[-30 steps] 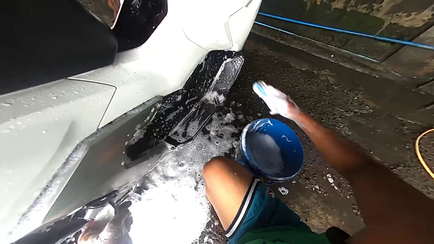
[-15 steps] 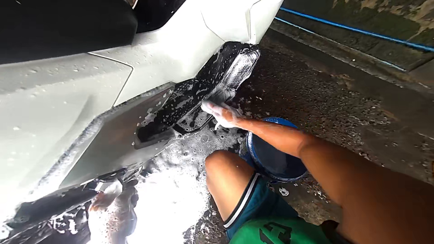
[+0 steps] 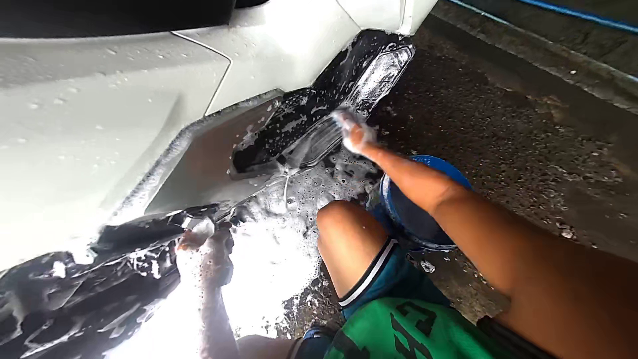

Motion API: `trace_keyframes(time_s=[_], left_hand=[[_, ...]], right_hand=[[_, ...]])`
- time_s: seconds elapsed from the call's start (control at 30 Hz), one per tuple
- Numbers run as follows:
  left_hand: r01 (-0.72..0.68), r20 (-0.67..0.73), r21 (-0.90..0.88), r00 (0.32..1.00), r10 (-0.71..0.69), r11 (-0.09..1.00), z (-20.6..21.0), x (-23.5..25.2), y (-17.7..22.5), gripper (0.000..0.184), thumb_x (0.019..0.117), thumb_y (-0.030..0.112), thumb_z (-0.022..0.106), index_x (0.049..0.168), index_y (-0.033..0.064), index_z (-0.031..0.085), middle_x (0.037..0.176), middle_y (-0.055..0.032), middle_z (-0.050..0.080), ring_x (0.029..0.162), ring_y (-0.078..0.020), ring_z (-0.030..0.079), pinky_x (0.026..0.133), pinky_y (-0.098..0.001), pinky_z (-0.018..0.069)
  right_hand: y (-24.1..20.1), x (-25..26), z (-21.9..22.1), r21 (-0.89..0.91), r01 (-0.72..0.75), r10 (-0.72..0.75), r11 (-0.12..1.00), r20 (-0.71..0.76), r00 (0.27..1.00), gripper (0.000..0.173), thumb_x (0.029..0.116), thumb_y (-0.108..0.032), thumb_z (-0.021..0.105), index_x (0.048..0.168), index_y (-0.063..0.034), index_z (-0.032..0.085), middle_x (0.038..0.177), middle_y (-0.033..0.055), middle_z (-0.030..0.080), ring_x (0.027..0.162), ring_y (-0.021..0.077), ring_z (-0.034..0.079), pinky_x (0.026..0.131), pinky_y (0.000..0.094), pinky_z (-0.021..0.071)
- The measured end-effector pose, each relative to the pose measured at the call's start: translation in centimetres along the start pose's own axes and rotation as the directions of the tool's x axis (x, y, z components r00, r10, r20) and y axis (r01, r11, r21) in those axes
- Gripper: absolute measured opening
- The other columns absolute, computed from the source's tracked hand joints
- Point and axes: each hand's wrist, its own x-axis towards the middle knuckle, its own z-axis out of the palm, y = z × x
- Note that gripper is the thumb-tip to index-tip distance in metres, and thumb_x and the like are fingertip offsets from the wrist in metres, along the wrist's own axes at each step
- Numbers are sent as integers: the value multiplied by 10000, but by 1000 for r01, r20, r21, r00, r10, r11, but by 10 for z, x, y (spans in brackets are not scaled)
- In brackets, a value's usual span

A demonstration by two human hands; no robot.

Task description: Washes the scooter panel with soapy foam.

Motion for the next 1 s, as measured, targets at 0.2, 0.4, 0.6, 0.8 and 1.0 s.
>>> trace_keyframes(time_s=[0.2, 0.4, 0.6, 0.8, 1.0], left_hand=[[35, -5, 18, 999, -34, 999, 2, -1, 5, 269, 858, 31, 654, 1116, 8, 581, 753, -17, 677, 506, -77, 604, 473, -235, 523], [23, 3, 23, 1000, -23, 999, 1, 1, 2, 242, 867, 29, 658, 1094, 5, 579, 710, -12, 660, 491, -84, 601, 462, -235, 521], [4, 6, -31, 1000, -4, 1000, 2, 2, 0, 239, 835, 11, 631, 1065, 23, 572, 688, 5, 649, 471, -75, 583, 438, -221, 500], [-3, -6, -21, 1000, 3, 1000, 0, 5, 0, 237, 842, 11, 633, 1073, 17, 579, 710, -2, 663, 475, -77, 587, 445, -227, 508], [25, -2, -24, 1000, -25, 999, -1, 3, -1, 252, 829, 10, 628, 1075, 29, 578, 726, 10, 668, 485, -69, 590, 449, -221, 508]], right_hand=[[-108, -91, 3, 188, 238, -261, 953, 109, 959, 556, 1002, -276, 589, 1540, -330, 459, 1354, 147, 593, 1084, 332, 657, 845, 558, 567], [4, -14, -10, -18, -16, 17, 1000, 30, 999, 564, 1013, -287, 476, 1561, -396, 399, 1441, 105, 594, 1181, 392, 645, 848, 665, 546], [-30, -42, 4, -1, 142, -142, 990, 32, 989, 515, 1032, -361, 510, 1544, -362, 449, 1341, 203, 597, 1048, 379, 673, 800, 586, 570], [52, 52, -50, -336, 20, -11, 942, 27, 1000, 508, 945, -212, 607, 1447, -283, 575, 1341, 285, 568, 1174, 500, 591, 806, 682, 523], [52, 26, -24, -252, 9, -9, 968, 3, 1000, 469, 981, -198, 591, 1449, -232, 569, 1434, 288, 507, 1142, 491, 621, 817, 660, 554]])
